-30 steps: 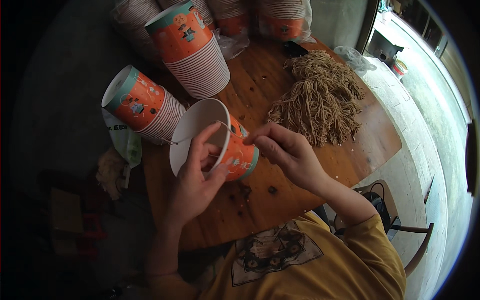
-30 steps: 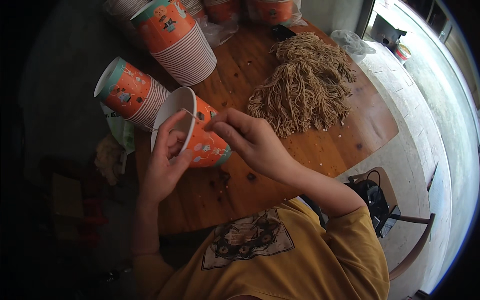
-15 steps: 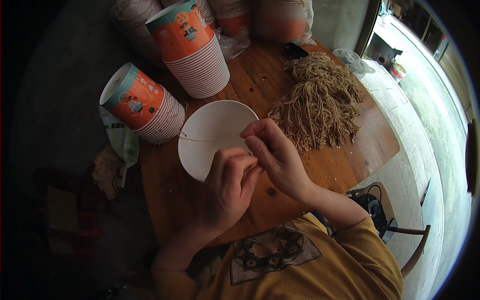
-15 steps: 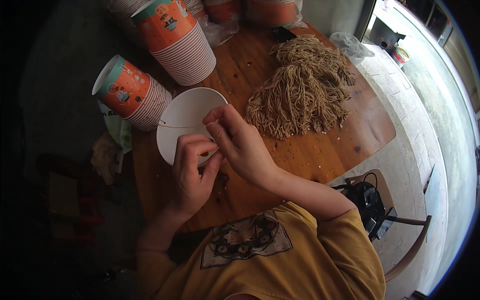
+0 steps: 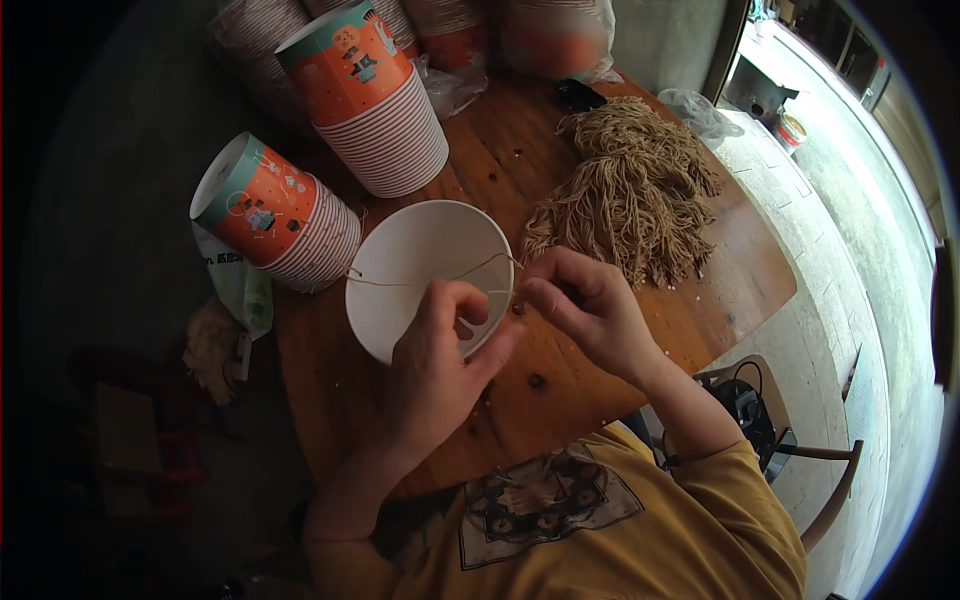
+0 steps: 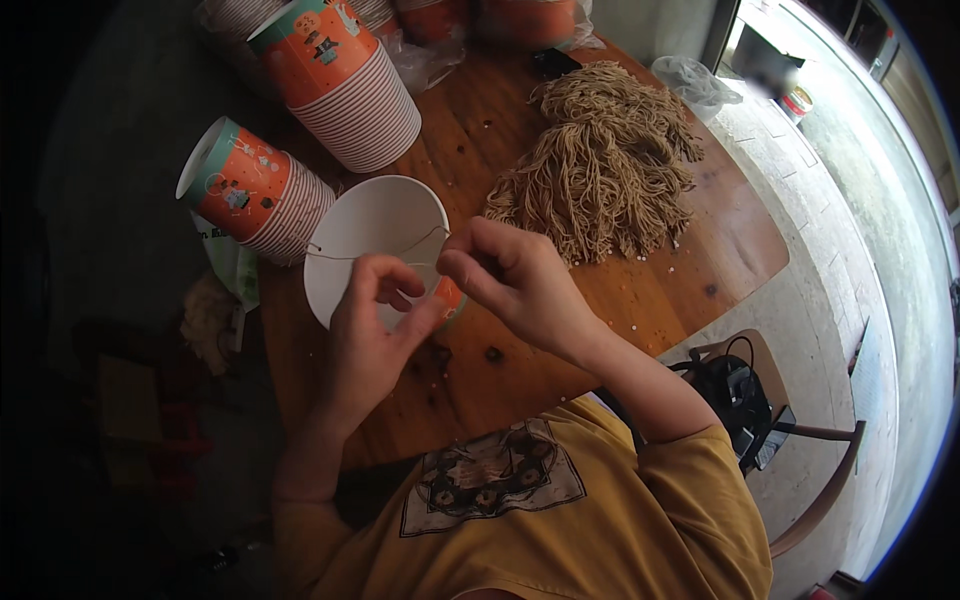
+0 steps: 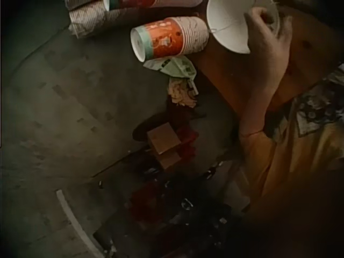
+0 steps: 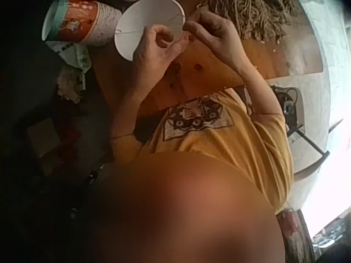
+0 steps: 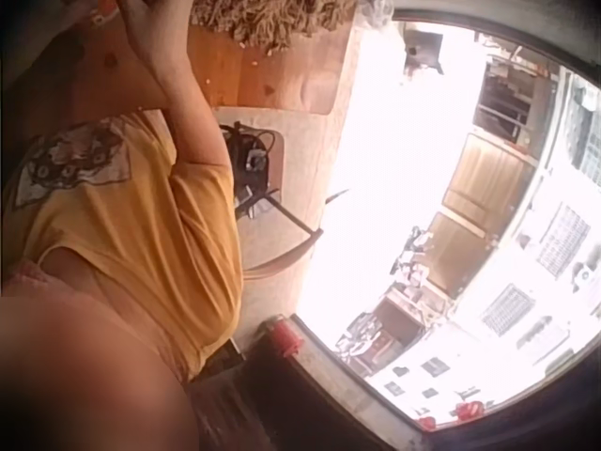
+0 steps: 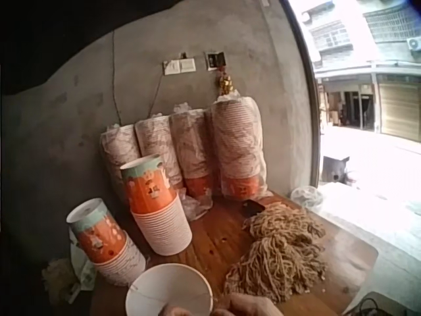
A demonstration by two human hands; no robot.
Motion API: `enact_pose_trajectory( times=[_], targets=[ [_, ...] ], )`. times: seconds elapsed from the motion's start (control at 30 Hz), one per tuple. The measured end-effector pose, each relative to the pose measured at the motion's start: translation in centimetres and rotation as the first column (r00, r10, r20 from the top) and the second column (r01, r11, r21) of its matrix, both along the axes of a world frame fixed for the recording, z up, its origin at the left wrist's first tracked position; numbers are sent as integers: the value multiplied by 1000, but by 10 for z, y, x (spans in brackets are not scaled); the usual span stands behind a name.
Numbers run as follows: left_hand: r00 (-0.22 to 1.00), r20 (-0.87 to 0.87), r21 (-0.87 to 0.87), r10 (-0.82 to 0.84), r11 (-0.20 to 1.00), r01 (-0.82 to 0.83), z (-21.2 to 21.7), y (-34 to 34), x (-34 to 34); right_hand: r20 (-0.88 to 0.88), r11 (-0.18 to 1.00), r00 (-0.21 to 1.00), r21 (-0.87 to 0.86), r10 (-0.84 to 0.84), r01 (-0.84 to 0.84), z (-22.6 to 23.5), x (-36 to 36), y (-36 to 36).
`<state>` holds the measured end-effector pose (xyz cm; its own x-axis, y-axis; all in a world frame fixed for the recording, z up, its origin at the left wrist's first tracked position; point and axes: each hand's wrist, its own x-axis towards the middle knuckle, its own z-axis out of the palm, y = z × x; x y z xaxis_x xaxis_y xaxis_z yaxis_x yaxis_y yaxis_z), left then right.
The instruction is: Attach thin strings to the sides of paper buckets to create handles.
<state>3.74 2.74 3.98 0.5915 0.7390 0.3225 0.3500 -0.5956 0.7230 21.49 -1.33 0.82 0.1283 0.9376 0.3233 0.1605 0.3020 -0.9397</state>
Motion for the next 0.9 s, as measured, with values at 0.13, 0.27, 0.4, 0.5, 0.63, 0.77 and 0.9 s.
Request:
enact_pose_trajectory(
  times=[0.13,0.27,0.4,0.5,0.63,0.77,0.9],
  targets=[
    [991,-131,31,-38,999,43,-8,6,-5,295,948,913,233,-280,216,5,2,-4],
    [995,-95,-41,-18,999,14,8,11,-11,417,911,837,357,-355,209,-2,-4,-4],
    [999,-37,-214,-5,977,-3,19,16,-19,420,904,846,398,-329,154,-3,-13,2],
    [1000,-13,-319,16,948,-20,24,17,-24,412,885,836,434,-362,170,-2,-22,5],
    [1000,21,-366,14,931,-6,24,17,-28,403,862,827,474,-392,178,-1,-29,10],
    [1000,30,-350,2,937,8,22,18,-29,448,875,813,461,-373,147,0,-30,12],
    [1000,30,-367,5,930,7,23,17,-30,450,882,818,450,-358,139,0,-31,14]
  ],
)
